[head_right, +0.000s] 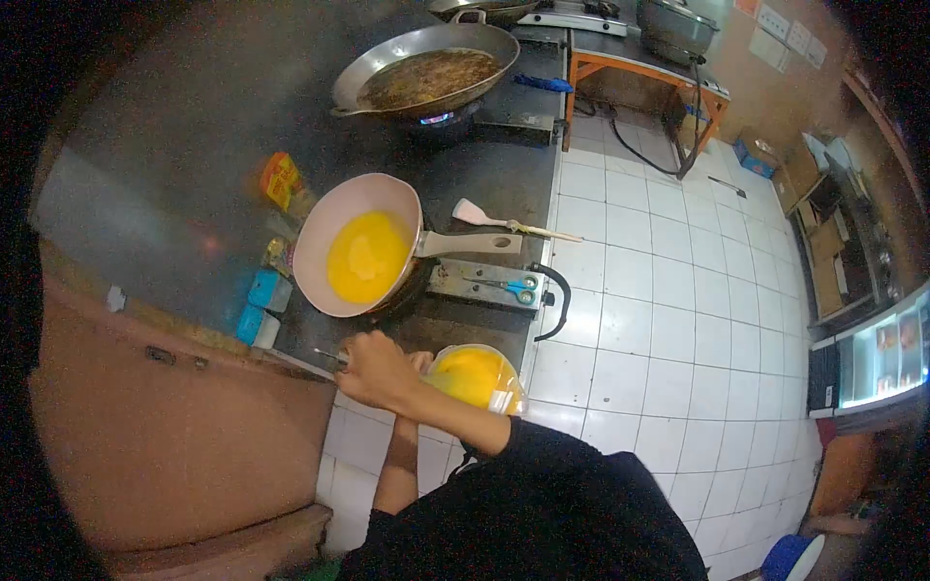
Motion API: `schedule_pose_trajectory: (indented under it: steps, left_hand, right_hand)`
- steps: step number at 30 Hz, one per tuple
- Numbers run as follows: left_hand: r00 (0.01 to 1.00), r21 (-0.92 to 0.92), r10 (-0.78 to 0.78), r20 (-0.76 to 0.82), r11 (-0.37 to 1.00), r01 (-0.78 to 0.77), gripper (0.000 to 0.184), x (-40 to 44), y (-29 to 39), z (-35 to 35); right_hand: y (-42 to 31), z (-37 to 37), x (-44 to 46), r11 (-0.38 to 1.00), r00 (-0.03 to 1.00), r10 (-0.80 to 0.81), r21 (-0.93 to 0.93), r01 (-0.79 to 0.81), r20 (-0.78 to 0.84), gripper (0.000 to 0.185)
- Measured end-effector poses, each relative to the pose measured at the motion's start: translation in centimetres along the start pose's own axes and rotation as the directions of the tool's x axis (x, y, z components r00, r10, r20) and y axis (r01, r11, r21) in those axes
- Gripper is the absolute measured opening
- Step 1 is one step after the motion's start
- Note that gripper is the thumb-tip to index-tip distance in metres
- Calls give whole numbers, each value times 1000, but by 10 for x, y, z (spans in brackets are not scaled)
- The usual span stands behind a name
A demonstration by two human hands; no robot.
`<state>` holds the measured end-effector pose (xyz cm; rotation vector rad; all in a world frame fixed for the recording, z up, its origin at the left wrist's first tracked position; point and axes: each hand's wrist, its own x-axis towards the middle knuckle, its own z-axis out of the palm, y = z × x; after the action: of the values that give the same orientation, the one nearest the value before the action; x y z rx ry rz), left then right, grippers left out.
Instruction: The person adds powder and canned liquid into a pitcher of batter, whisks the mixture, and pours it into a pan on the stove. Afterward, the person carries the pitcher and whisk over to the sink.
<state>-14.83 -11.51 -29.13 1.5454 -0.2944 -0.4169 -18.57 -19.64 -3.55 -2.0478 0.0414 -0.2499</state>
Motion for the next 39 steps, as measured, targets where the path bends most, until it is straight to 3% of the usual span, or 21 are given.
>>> schedule_pose_trajectory:
  steps: [2, 3, 4, 6, 7, 11, 14, 15, 16, 20, 22, 24, 26, 28, 29, 31, 32, 34, 36, 38, 39]
  left_hand:
    - [1000, 4, 5, -5, 1000, -5, 31, 1, 2, -1]
    - [1000, -1, 11, -6, 1000, -11, 31, 3, 3, -1]
    - [1000, -7, 8, -5, 1000, -8, 31, 0, -1, 2]
    - [1000, -3, 3, 1, 1000, -3, 31, 2, -2, 3]
    - [1000, -7, 3, 0, 1000, -3, 31, 2, -3, 1]
    - [1000, -7, 12, 4, 1000, -12, 31, 3, -1, 1]
    - [1000, 1, 2, 1, 1000, -2, 31, 2, 0, 0]
    - [1000, 0, -1, -2, 1000, 1, 31, 1, 1, -2]
    - [1000, 7, 6, 1, 1000, -6, 31, 3, 3, -1]
    - [1000, 18, -14, 7, 1000, 13, 31, -4, 0, -3]
    - [1000, 18, -5, 3, 1000, 5, 31, -3, 4, -1]
    - [1000, 8, 8, 5, 1000, -8, 31, 0, 5, 0]
    - [1000, -5, 13, 11, 1000, -13, 31, 6, -1, 4]
    - [1000, 7, -8, 21, 1000, 8, 31, 1, 3, 3]
    - [1000, 5, -12, 23, 1000, 12, 31, 0, 6, 2]
    - [1000, 6, -9, 29, 1000, 9, 31, 0, 7, 1]
    - [1000, 1, -6, 28, 1000, 6, 31, -1, 6, 2]
    - [999, 12, -7, 35, 1000, 6, 31, 1, 7, 2]
    - [999, 9, -17, 29, 1000, 16, 31, -4, 6, -1]
    - [999, 9, -16, 29, 1000, 16, 31, -3, 10, -4]
    - [999, 14, -21, 31, 1000, 20, 31, -7, 9, -5]
  right_hand:
    - [27, -10, -7, 958, 981, -105, 249, 144, -165, 21]
    - [103, 24, -11, 989, 997, -28, 143, 38, -75, 21]
    - [94, 19, -7, 990, 996, -34, 137, 44, -77, 21]
    - [39, 7, 7, 998, 985, 40, 36, -47, 165, 15]
    - [11, -4, 8, 994, 999, -39, 107, 35, 34, 16]
    - [102, 21, -2, 986, 1000, 6, 167, -9, 20, 23]
    - [-1, -14, 7, 995, 986, 74, 51, -82, 152, 22]
    - [16, -15, 2, 956, 985, -161, 236, 173, -68, 22]
    - [49, 0, 4, 955, 983, -169, 235, 181, -73, 22]
    - [29, 5, 5, 995, 970, 98, -35, -93, 224, 21]
    - [22, -2, 5, 986, 988, -152, 70, 154, -35, 24]
    - [82, 14, -4, 983, 989, -130, 118, 138, -72, 19]
    - [74, 18, 3, 991, 967, 130, -59, -120, 217, 22]
    - [4, -5, 3, 999, 999, 3, 52, -5, 52, 10]
    - [13, -7, -4, 954, 954, -246, 131, 269, -172, 13]
    - [101, 24, -11, 982, 988, -136, 123, 144, -66, 16]
    - [99, 18, -14, 994, 999, -9, 105, 4, 41, 19]
    - [85, 25, -8, 995, 998, -16, 103, 9, 65, 20]
    - [6, -13, -12, 975, 978, -148, 142, 169, -148, 15]
    - [73, 19, -14, 961, 919, -242, 57, 272, -311, 16]
    - [71, 14, -16, 995, 996, -66, 71, 70, -65, 17]
